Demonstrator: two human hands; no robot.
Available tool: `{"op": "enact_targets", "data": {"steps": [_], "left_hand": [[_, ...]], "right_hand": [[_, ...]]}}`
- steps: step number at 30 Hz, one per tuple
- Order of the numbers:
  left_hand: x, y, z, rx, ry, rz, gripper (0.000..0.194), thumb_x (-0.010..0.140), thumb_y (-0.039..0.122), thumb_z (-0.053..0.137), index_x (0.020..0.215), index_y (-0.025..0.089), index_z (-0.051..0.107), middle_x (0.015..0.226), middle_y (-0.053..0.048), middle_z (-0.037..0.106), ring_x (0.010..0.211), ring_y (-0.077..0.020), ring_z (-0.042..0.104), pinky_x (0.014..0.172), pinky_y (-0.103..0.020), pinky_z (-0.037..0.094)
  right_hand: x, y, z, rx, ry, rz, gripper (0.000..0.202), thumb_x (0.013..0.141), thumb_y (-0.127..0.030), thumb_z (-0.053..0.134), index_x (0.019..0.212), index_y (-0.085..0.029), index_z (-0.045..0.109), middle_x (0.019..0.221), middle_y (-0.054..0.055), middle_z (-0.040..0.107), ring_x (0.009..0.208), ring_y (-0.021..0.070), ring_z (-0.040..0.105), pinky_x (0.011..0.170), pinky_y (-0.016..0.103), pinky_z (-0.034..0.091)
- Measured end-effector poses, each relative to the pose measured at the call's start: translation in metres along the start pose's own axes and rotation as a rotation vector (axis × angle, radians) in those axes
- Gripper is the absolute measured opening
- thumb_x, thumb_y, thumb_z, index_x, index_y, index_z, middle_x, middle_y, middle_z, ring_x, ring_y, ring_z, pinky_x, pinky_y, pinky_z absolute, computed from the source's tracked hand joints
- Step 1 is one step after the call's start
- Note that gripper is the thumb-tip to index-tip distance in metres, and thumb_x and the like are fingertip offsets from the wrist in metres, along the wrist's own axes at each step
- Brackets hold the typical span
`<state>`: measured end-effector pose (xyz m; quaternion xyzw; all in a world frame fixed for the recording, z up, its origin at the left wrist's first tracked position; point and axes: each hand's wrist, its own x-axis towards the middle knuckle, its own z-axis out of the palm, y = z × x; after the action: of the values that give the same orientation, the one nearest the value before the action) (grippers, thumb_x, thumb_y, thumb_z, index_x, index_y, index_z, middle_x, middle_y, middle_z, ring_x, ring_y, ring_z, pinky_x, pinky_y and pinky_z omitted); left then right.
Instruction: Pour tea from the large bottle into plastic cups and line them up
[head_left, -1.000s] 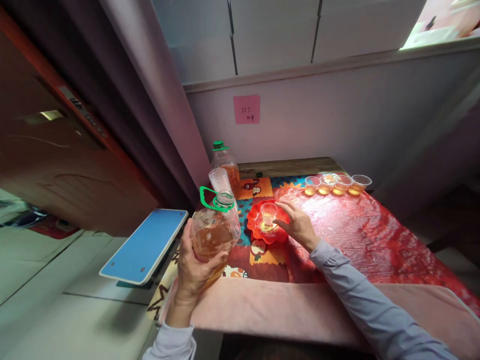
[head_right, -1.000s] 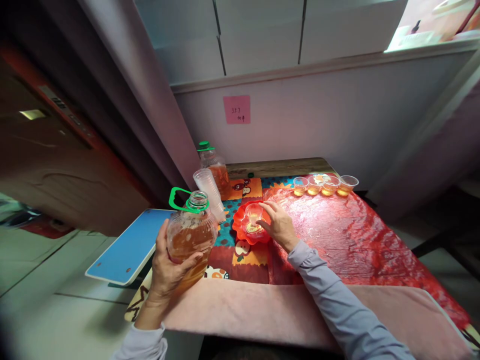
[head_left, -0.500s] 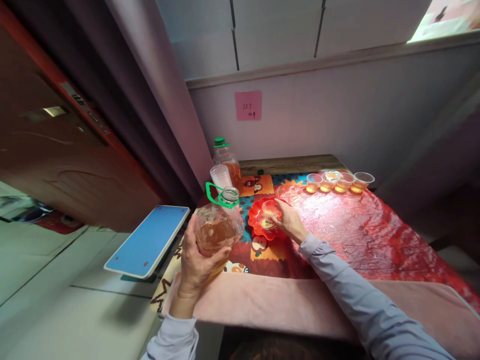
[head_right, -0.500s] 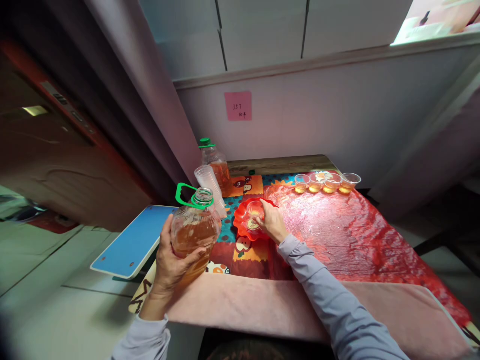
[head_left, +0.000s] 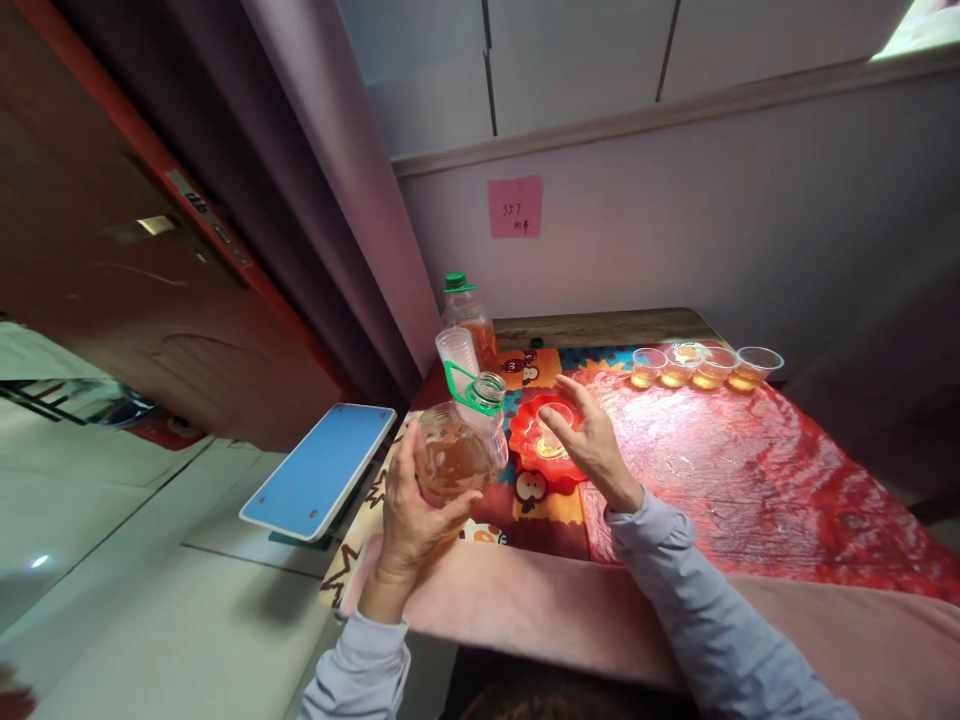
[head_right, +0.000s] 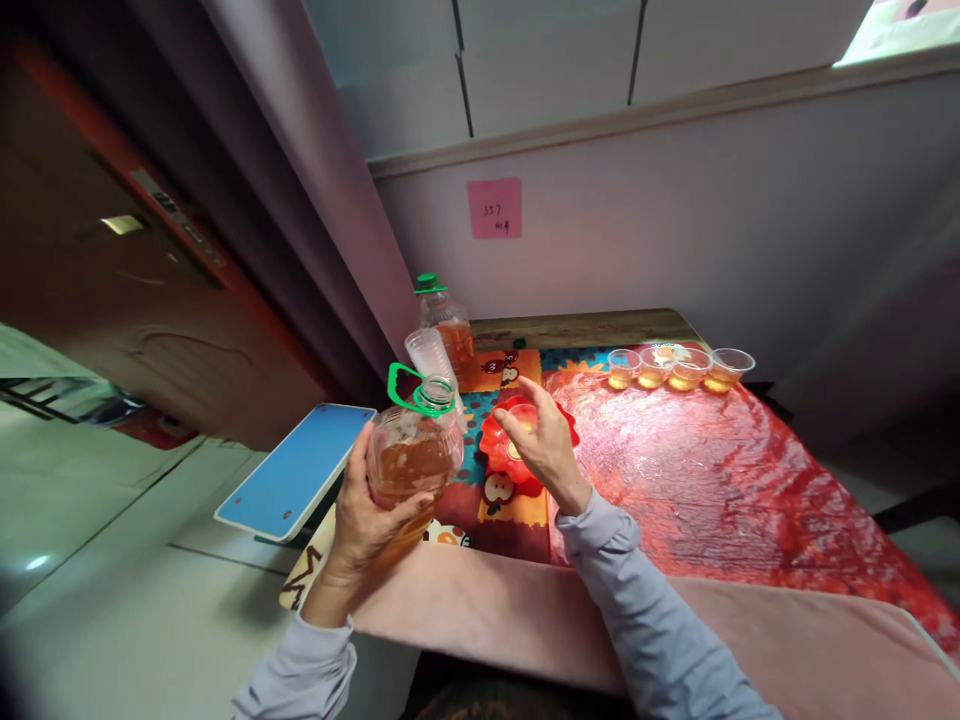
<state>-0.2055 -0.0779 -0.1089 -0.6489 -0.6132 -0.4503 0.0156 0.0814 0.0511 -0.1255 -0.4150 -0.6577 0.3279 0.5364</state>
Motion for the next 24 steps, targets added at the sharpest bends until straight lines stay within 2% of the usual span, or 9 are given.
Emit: {"op": "enact_targets", "data": {"steps": [3,5,10,15,17,18,21,22,24], "left_hand": [[0.004,0.004,0.002,0.042,-0.04,0.032,0.125,0.079,0.074,0.092,0.178,0.025,0.033,0.173,-0.024,0.055,0.158,-0.0442,0.058,0.127,-0.062,0.051],[0.005,0.007,0.004,0.067,-0.062,0.05,0.124,0.081,0.073,0.092,0.178,0.024,0.032,0.174,-0.024,0.054,0.16,-0.0441,0.056,0.129,-0.062,0.049],[0.007,0.013,0.012,0.118,-0.089,0.076,0.123,0.079,0.076,0.092,0.177,0.026,0.036,0.173,-0.023,0.056,0.159,-0.0447,0.056,0.129,-0.063,0.049],[0.011,0.009,0.008,-0.02,-0.072,0.056,0.124,0.073,0.09,0.086,0.171,0.023,0.049,0.173,-0.023,0.056,0.161,-0.0454,0.054,0.132,-0.063,0.045],[0.01,0.0,0.003,-0.135,0.014,-0.069,0.107,0.078,0.085,0.087,0.16,0.021,0.062,0.169,-0.022,0.06,0.16,-0.0431,0.055,0.135,-0.061,0.041],[0.008,-0.007,0.002,-0.221,0.087,-0.185,0.095,0.081,0.078,0.089,0.153,0.021,0.068,0.165,-0.02,0.064,0.158,-0.0411,0.057,0.137,-0.058,0.039],[-0.006,-0.031,0.001,-0.601,0.367,-0.675,0.058,0.086,0.059,0.091,0.127,0.021,0.079,0.142,-0.016,0.079,0.145,-0.0347,0.068,0.134,-0.052,0.044],[-0.012,-0.038,0.004,-0.666,0.418,-0.773,0.051,0.091,0.059,0.085,0.123,0.02,0.079,0.133,-0.016,0.082,0.139,-0.0341,0.072,0.13,-0.054,0.049],[-0.026,-0.05,0.011,-0.743,0.438,-0.881,0.039,0.095,0.051,0.078,0.117,0.019,0.079,0.125,-0.016,0.084,0.135,-0.0334,0.075,0.126,-0.055,0.053]], "right_hand": [[-0.002,-0.035,0.022,0.326,-0.14,0.048,0.069,0.107,-0.068,0.066,0.162,-0.027,0.058,0.163,0.016,0.068,0.148,0.0323,0.069,0.121,0.053,0.06],[-0.007,-0.047,0.037,0.397,-0.207,0.053,0.069,0.103,-0.068,0.072,0.158,-0.028,0.061,0.158,0.014,0.071,0.145,0.0328,0.07,0.119,0.052,0.061],[-0.019,-0.049,0.055,0.431,-0.171,0.037,0.054,0.1,-0.065,0.076,0.137,-0.026,0.073,0.128,0.01,0.082,0.118,0.0321,0.077,0.106,0.049,0.065],[-0.02,-0.045,0.051,0.51,-0.151,0.058,0.05,0.1,-0.065,0.076,0.13,-0.026,0.074,0.13,0.009,0.082,0.119,0.0306,0.077,0.108,0.047,0.063],[-0.021,-0.042,0.05,0.543,-0.154,0.089,0.052,0.099,-0.067,0.077,0.131,-0.026,0.074,0.133,0.009,0.082,0.124,0.0309,0.077,0.111,0.047,0.062],[-0.022,-0.04,0.049,0.569,-0.155,0.106,0.054,0.099,-0.068,0.078,0.133,-0.027,0.073,0.135,0.01,0.082,0.125,0.031,0.077,0.112,0.046,0.062],[-0.024,-0.035,0.05,0.612,-0.141,0.17,0.057,0.097,-0.069,0.081,0.136,-0.027,0.073,0.137,0.01,0.082,0.124,0.0305,0.077,0.109,0.044,0.062],[-0.025,-0.033,0.05,0.609,-0.135,0.192,0.057,0.096,-0.069,0.081,0.134,-0.027,0.074,0.136,0.01,0.081,0.123,0.0303,0.077,0.107,0.044,0.063],[-0.025,-0.032,0.05,0.592,-0.132,0.224,0.057,0.094,-0.071,0.082,0.13,-0.027,0.076,0.134,0.01,0.081,0.119,0.03,0.077,0.104,0.043,0.063]]}}
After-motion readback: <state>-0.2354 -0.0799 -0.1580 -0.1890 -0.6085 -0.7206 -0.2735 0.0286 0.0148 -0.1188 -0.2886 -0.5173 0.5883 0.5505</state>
